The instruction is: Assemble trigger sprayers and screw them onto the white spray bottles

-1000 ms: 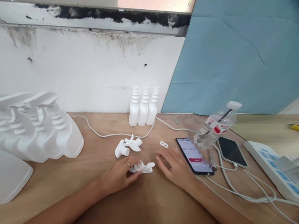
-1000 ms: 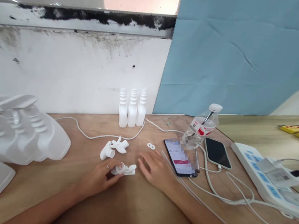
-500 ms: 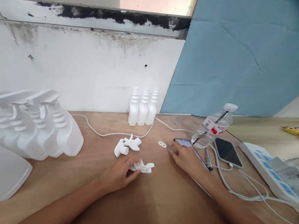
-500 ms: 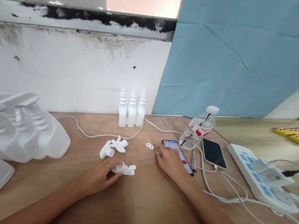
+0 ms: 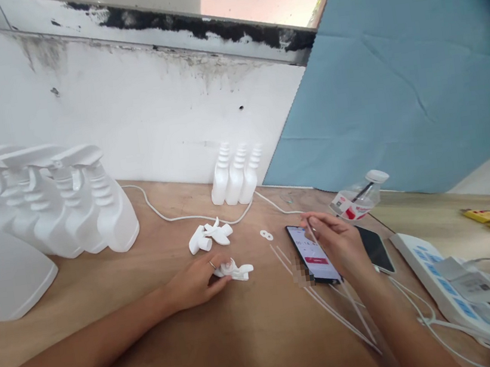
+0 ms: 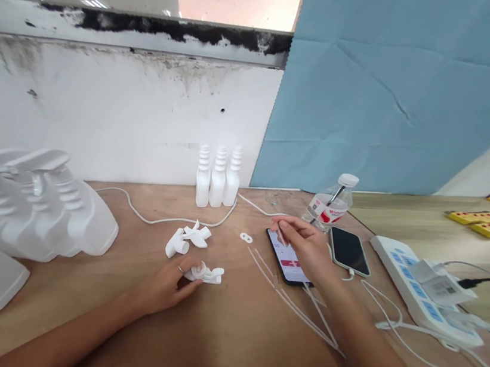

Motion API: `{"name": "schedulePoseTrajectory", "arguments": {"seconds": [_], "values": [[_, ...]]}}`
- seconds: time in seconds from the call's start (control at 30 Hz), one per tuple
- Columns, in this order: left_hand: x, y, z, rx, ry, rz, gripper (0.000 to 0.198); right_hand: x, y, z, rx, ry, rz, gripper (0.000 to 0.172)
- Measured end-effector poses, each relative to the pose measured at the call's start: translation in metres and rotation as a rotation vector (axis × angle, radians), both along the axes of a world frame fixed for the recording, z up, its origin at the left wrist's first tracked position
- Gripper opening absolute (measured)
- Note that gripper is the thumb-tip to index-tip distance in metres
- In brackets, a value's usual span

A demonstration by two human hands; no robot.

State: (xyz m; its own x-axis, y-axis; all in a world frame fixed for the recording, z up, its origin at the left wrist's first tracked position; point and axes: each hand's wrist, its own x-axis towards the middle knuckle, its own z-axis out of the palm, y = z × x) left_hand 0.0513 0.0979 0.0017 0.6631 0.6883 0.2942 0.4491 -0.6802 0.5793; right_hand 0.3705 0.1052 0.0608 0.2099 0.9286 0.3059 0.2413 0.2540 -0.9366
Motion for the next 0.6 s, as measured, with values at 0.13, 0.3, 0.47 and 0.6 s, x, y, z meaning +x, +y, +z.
{"name": "schedulePoseTrajectory", "arguments": {"seconds": [0.13, 0.3, 0.47, 0.6], "values": [[0.000, -0.002, 0.002, 0.001, 0.006, -0.001, 0.022, 0.003, 0.002, 0.003, 0.011, 0.326, 0.051, 0.035], [0.003, -0.003, -0.001, -0.105, -0.064, 0.040, 0.043, -0.011, 0.001, -0.014, -0.023, 0.314, 0.048, 0.029], [0.008, -0.001, -0.005, -0.111, -0.116, -0.002, 0.026, -0.066, -0.018, -0.033, -0.118, -0.019, 0.201, 0.031], [0.007, -0.002, -0.002, -0.116, -0.125, -0.014, 0.033, -0.104, -0.032, -0.038, -0.124, -0.147, 0.356, 0.026]]}}
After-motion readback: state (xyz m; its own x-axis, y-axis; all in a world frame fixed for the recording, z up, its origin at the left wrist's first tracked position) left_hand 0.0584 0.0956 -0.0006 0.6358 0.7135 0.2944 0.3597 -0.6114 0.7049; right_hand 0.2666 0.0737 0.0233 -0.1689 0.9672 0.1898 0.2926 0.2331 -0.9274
